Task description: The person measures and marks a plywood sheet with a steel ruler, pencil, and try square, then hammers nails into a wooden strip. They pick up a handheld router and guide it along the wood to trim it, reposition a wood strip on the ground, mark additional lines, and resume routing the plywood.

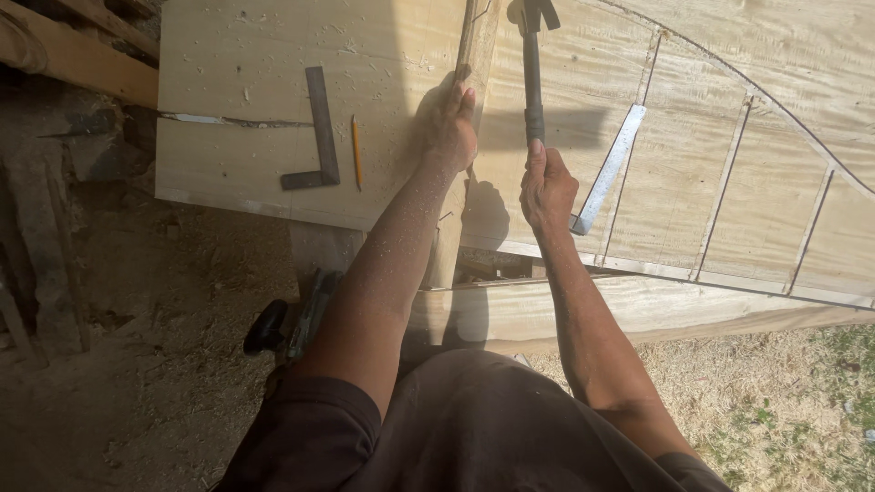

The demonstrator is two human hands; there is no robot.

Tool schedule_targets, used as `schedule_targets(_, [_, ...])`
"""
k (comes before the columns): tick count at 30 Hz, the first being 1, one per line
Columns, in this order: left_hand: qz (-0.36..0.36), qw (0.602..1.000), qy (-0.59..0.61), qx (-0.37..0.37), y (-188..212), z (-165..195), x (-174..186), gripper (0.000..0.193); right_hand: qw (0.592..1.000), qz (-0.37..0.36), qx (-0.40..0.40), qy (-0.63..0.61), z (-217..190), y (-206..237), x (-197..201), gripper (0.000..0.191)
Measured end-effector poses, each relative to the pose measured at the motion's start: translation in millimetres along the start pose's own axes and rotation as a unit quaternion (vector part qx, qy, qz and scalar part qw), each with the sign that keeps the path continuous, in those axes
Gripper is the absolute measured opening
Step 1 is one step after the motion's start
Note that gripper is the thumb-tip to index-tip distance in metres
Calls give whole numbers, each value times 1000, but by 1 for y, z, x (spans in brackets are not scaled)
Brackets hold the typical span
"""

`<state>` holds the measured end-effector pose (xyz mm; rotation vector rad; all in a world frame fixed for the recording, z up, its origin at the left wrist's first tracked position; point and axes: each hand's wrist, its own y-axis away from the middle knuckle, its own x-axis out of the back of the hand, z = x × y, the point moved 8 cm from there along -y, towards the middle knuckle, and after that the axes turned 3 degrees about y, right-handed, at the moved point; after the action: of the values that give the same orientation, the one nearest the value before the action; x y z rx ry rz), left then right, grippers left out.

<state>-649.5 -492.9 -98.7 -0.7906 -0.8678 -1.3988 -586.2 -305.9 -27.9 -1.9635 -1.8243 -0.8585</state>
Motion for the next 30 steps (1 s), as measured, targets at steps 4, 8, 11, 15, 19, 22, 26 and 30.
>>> schedule_targets(4, [-164, 982, 77, 58, 25, -21, 7, 76, 996, 23, -74, 52, 43, 20, 27, 58])
schedule_targets(8, [-39, 993, 105, 34, 62, -23, 27, 56, 983, 82, -45, 157, 75, 31, 57, 47])
schedule_targets(11, [60, 984, 148, 83, 90, -26, 22, 46, 980, 117, -86, 136, 107, 35, 68, 42])
schedule_targets(15, [84, 974, 176, 117, 122, -36, 16, 41, 966, 173, -137, 136, 147, 41, 93, 43])
schedule_targets(19, [112, 978, 153, 91, 146, -35, 25, 36, 956, 189, -187, 120, 179, 37, 117, 39])
schedule_targets(22, [105, 978, 151, 100, 163, -26, 22, 32, 954, 173, -205, 133, 186, 35, 126, 44])
schedule_targets(26, [110, 976, 157, 100, 181, -14, 19, 33, 956, 160, -143, 199, 169, 34, 126, 73])
schedule_targets(30, [112, 977, 154, 93, 196, -8, 23, 36, 976, 99, 9, 192, 128, 32, 97, 63])
